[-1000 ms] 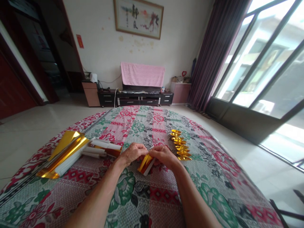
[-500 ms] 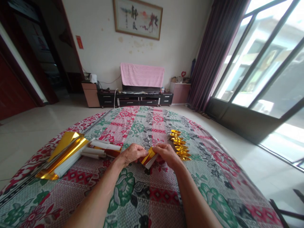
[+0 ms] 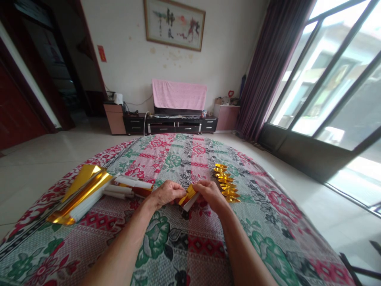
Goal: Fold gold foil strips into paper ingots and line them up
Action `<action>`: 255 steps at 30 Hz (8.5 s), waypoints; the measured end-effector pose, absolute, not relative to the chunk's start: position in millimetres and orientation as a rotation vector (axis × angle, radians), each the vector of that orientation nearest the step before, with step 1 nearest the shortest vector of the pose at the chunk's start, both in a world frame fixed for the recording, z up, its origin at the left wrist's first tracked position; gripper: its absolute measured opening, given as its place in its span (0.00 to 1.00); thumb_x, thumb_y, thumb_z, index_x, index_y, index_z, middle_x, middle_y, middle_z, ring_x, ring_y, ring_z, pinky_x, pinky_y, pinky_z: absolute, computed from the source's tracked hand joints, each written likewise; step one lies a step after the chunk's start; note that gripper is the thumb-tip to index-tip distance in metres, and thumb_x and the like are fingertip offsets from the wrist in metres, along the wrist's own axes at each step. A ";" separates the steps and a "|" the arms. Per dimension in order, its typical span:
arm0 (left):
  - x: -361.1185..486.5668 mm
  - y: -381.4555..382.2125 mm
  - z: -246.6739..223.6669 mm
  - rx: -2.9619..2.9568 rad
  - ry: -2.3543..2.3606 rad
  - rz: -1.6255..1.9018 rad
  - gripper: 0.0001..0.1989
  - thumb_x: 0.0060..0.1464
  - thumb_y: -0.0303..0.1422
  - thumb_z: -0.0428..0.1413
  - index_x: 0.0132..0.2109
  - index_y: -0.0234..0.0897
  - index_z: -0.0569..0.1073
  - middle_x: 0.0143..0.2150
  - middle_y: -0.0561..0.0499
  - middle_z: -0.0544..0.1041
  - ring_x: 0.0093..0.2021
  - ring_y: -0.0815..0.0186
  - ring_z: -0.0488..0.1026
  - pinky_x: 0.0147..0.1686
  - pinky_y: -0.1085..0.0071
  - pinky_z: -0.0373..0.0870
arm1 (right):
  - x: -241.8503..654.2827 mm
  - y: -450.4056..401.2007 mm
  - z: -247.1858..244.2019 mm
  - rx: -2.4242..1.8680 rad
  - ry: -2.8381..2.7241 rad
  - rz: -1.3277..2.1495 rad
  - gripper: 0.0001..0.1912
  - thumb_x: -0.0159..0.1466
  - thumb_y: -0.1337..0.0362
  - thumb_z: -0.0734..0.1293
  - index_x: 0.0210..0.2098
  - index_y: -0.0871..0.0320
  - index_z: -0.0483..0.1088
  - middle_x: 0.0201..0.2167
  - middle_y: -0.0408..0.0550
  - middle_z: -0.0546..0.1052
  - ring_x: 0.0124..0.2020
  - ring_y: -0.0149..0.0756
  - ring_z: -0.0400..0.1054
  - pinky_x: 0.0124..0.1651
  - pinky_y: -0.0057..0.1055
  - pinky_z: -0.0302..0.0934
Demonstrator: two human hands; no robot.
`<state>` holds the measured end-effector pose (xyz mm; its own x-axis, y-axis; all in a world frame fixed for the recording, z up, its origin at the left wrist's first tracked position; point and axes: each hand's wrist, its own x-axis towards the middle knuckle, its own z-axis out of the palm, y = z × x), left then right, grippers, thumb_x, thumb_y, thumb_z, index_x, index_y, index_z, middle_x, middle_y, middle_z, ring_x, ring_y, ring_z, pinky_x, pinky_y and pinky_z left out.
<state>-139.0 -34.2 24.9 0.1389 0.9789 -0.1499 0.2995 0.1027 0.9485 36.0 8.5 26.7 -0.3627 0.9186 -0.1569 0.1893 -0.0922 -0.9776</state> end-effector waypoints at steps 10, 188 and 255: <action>-137.6 -33.7 26.6 1.312 1.380 0.857 0.12 0.40 0.39 0.58 0.28 0.33 0.72 0.19 0.55 0.70 0.20 0.71 0.65 0.18 0.77 0.55 | 37.3 13.0 21.1 -1.190 -1.493 1.489 0.13 0.51 0.56 0.65 0.23 0.61 0.67 0.14 0.40 0.68 0.13 0.24 0.58 0.16 0.22 0.52; -118.4 -25.4 14.5 1.484 1.817 1.434 0.09 0.44 0.37 0.53 0.24 0.36 0.68 0.19 0.56 0.63 0.23 0.71 0.59 0.22 0.77 0.52 | 19.4 6.6 16.1 -0.887 -1.348 1.652 0.20 0.47 0.52 0.70 0.32 0.60 0.71 0.23 0.42 0.73 0.22 0.29 0.65 0.27 0.25 0.60; -122.2 -26.1 13.9 1.346 1.142 1.270 0.21 0.42 0.25 0.52 0.48 0.34 0.67 0.32 0.53 0.76 0.31 0.69 0.73 0.31 0.75 0.68 | 23.3 10.9 15.0 -0.970 -1.399 1.513 0.15 0.48 0.54 0.68 0.27 0.60 0.68 0.17 0.38 0.68 0.17 0.25 0.59 0.21 0.23 0.54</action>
